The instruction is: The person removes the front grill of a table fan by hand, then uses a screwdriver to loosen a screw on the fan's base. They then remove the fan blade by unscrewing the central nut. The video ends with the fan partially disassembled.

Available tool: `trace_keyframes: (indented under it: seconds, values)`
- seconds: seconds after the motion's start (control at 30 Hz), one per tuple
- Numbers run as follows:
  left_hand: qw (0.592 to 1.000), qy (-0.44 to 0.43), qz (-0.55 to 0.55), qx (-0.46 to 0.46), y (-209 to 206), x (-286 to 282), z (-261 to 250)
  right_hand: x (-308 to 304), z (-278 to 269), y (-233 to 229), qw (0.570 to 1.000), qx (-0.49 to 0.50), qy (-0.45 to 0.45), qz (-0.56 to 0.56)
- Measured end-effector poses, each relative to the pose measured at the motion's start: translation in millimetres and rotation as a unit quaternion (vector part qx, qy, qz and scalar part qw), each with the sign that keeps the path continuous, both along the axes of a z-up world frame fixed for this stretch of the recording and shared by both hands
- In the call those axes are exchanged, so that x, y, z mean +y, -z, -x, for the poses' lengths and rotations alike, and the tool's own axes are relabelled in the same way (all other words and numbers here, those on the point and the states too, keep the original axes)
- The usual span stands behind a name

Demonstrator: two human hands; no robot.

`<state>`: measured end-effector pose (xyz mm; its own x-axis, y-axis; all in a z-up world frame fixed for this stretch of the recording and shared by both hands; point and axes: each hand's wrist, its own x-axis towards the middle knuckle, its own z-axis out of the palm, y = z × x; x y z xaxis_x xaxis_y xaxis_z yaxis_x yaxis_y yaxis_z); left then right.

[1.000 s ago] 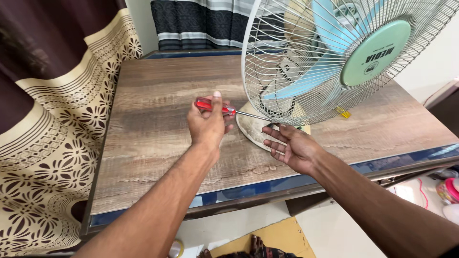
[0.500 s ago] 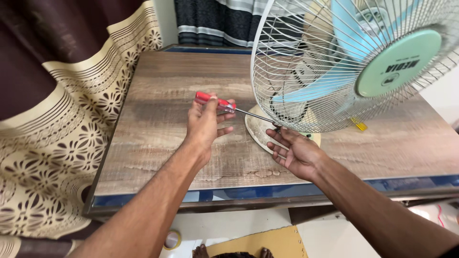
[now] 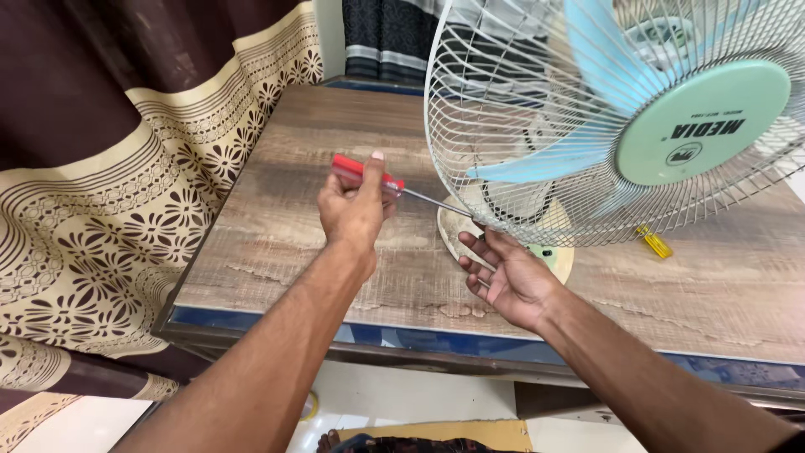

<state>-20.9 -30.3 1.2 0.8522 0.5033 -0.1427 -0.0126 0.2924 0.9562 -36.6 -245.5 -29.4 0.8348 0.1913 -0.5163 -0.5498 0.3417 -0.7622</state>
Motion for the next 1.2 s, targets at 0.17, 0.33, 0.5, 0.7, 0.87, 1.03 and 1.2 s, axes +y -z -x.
trace_keyframes:
  seconds: [0.17,0.33,0.5,0.7,0.87,1.03,1.2]
  values:
    - [0.997,0.023,0.075,0.004,-1.3,-4.4,-2.3,0.0,0.6,-4.2,1.0,-0.01,0.006,0.011]
    - [0.992,0.114,0.01,0.05,0.6,8.6,1.2,0.0,0.0,-2.1,0.999,-0.019,0.017,0.026]
    - [0.981,0.178,0.065,0.037,-0.8,21.5,4.7,-0.4,-2.4,11.3,0.994,-0.011,0.11,0.001]
    - [0.978,0.205,0.031,0.012,-2.6,23.8,3.0,-0.4,-4.0,17.7,0.991,-0.004,0.136,-0.014]
    - [0.979,0.194,-0.056,0.016,-2.3,22.6,2.0,-2.3,-2.1,9.9,0.993,0.001,0.116,0.019]
    - [0.992,0.116,-0.042,0.029,-3.7,13.3,-2.0,-2.1,-1.3,7.5,0.995,-0.002,0.097,0.018]
    - [0.998,0.056,-0.013,0.012,-6.6,1.9,-6.0,-5.7,-4.5,9.2,0.996,-0.003,0.081,0.028]
